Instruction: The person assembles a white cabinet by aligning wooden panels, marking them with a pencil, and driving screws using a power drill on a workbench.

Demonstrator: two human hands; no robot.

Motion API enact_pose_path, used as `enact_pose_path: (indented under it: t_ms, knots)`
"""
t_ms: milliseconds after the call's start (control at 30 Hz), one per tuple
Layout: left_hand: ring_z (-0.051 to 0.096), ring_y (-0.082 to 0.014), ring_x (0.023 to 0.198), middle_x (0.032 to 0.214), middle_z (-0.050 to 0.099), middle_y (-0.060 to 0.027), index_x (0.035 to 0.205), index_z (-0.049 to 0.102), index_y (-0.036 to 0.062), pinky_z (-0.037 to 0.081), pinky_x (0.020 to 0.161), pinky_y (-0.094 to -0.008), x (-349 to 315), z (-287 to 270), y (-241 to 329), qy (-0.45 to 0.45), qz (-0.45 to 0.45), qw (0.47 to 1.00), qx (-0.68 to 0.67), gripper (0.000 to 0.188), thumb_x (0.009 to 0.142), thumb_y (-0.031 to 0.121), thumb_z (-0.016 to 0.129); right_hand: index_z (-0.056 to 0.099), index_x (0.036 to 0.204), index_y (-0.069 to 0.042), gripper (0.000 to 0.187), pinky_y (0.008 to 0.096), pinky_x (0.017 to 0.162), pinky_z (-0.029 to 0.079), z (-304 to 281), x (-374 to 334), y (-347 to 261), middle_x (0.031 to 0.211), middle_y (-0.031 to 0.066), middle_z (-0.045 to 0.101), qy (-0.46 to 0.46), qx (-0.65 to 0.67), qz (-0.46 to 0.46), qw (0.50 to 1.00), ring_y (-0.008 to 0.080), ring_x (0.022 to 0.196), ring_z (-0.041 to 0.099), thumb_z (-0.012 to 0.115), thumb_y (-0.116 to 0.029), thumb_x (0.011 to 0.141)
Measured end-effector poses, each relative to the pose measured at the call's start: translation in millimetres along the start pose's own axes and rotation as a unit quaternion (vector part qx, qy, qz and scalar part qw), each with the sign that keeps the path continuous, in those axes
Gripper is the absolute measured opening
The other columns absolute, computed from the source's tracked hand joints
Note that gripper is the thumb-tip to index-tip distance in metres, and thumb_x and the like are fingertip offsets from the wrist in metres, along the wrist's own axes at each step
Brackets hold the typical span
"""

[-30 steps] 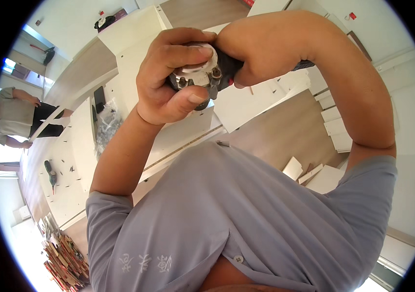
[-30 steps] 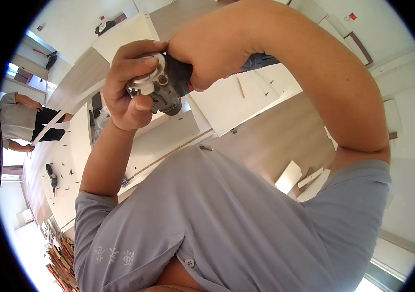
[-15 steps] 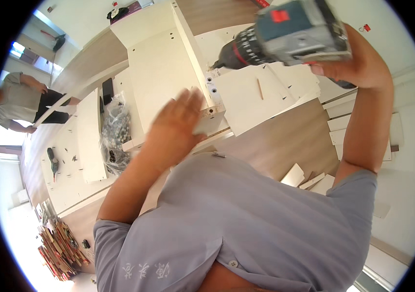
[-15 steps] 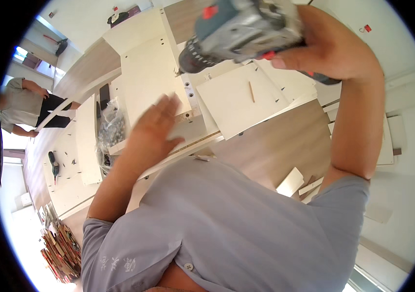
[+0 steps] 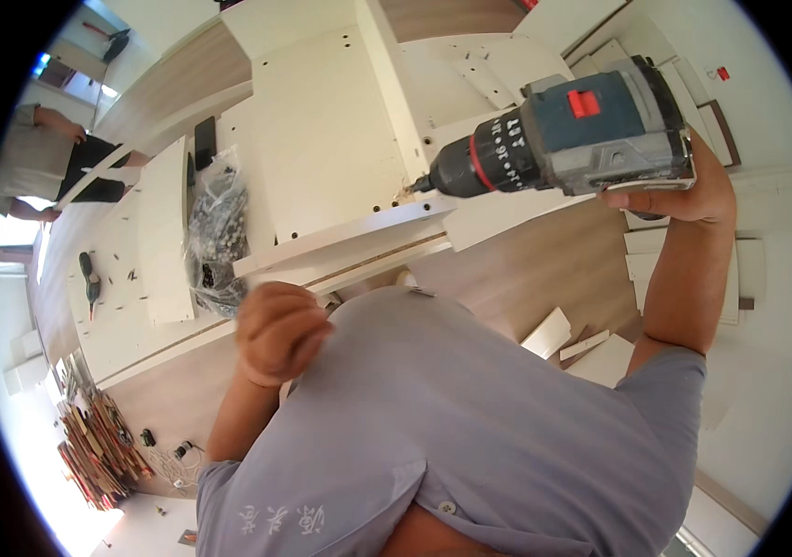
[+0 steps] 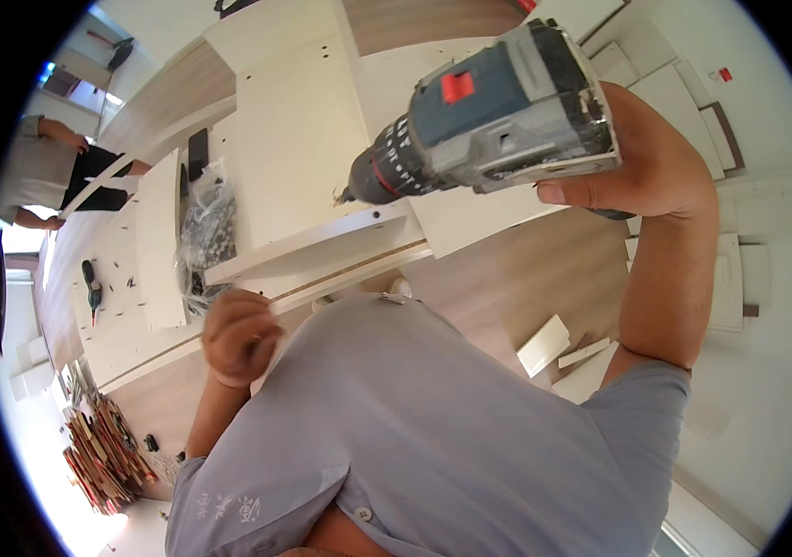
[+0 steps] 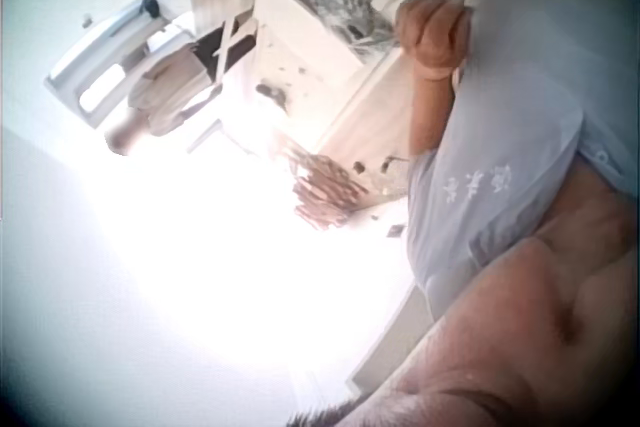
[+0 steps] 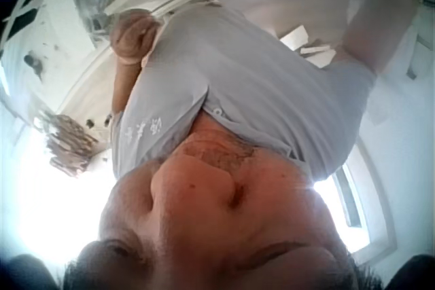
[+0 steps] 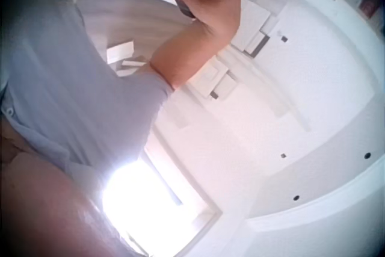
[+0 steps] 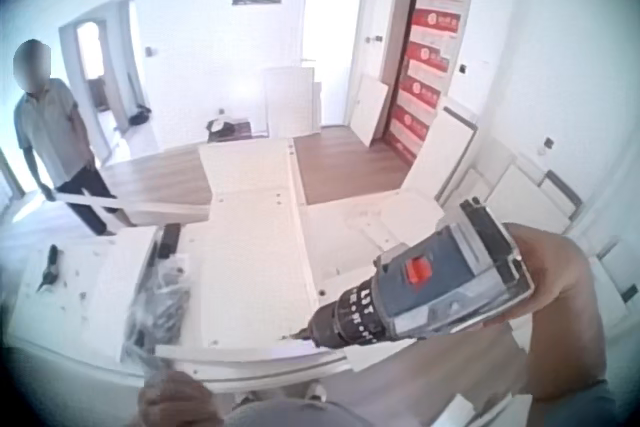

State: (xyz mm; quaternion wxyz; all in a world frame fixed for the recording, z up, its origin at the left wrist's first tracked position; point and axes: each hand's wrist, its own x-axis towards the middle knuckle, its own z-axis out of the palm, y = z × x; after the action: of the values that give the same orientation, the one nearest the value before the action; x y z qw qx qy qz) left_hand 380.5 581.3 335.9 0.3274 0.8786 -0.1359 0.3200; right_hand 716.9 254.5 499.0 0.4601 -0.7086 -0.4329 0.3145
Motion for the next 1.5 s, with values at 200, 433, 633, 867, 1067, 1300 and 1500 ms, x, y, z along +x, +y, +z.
enact_pose_path:
  t_ms: [200, 433, 633, 867, 1067, 1300, 1500]
  knots:
    - [0.063, -0.0256, 0.12, 0.127, 0.065, -0.0124, 0.138, 0.054, 0.0005, 0.049, 0.106, -0.0398, -54, -15, -39, 0.208, -0.27, 0.939, 0.043, 0.064, 0.079, 0.001, 0.081, 0.056, 0.136, 0.006, 0.068, 0.0328, 0.095, 0.051, 48, 73, -15, 0.12, 0.0092, 0.07, -0.14, -0.019, -0.05, 0.989, 0.0172, 0.111, 0.062, 0.089, -0.003, 0.077]
    - [0.061, -0.0174, 0.115, 0.12, 0.066, -0.0071, 0.125, 0.062, 0.0011, 0.046, 0.103, -0.0331, -62, 14, -55, 0.208, -0.362, 0.872, -0.255, 0.043, 0.085, -0.006, 0.077, 0.057, 0.133, 0.006, 0.056, 0.0335, 0.092, 0.054, 115, 143, -57, 0.118, 0.0085, 0.068, -0.287, -0.072, -0.123, 0.947, 0.0155, 0.106, 0.062, 0.082, 0.002, 0.084]
    - [0.059, -0.0144, 0.112, 0.114, 0.065, -0.0044, 0.12, 0.064, 0.0029, 0.045, 0.101, -0.0289, -61, 18, -54, 0.207, -0.373, 0.88, -0.211, 0.043, 0.082, -0.005, 0.082, 0.057, 0.131, 0.006, 0.053, 0.0322, 0.089, 0.054, 135, 160, -69, 0.115, 0.0081, 0.069, -0.283, -0.11, -0.044, 0.952, 0.0142, 0.102, 0.061, 0.083, -0.001, 0.085]
    - [0.059, -0.0134, 0.109, 0.113, 0.065, -0.0043, 0.12, 0.063, 0.0024, 0.046, 0.098, -0.0287, -64, 19, -57, 0.198, -0.361, 0.894, -0.176, 0.044, 0.081, -0.007, 0.081, 0.058, 0.129, 0.006, 0.051, 0.0316, 0.083, 0.053, 137, 165, -70, 0.11, 0.0078, 0.069, -0.285, -0.114, -0.045, 0.951, 0.0131, 0.095, 0.061, 0.083, -0.007, 0.086]
    - [0.06, -0.0125, 0.108, 0.114, 0.065, -0.0038, 0.121, 0.063, 0.002, 0.049, 0.095, -0.0277, -66, 18, -61, 0.187, -0.363, 0.894, -0.187, 0.042, 0.083, -0.007, 0.08, 0.05, 0.141, 0.006, 0.073, 0.0338, 0.092, 0.055, 138, 176, -97, 0.122, 0.0101, 0.068, -0.327, -0.249, -0.022, 0.911, 0.0149, 0.11, 0.063, 0.089, -0.001, 0.08]
    - [0.066, -0.018, 0.096, 0.104, 0.07, -0.0054, 0.116, 0.067, 0.0027, 0.053, 0.087, -0.0299, -73, 29, -65, 0.245, -0.366, 0.86, -0.257, 0.036, 0.084, 0.002, 0.083, 0.056, 0.133, 0.005, 0.063, 0.0342, 0.077, 0.056, 172, 192, -152, 0.109, 0.0113, 0.07, -0.319, -0.38, -0.031, 0.868, 0.0176, 0.096, 0.069, 0.087, -0.003, 0.079]
    - [0.069, -0.0252, 0.11, 0.121, 0.072, -0.0119, 0.131, 0.066, 0.003, 0.054, 0.096, -0.0338, -87, 41, -64, 0.263, -0.334, 0.898, -0.118, 0.047, 0.086, 0.0, 0.08, 0.06, 0.129, 0.006, 0.059, 0.0348, 0.075, 0.057, 203, 176, -169, 0.102, 0.0122, 0.073, -0.267, -0.336, -0.115, 0.896, 0.02, 0.088, 0.072, 0.082, 0.006, 0.074]
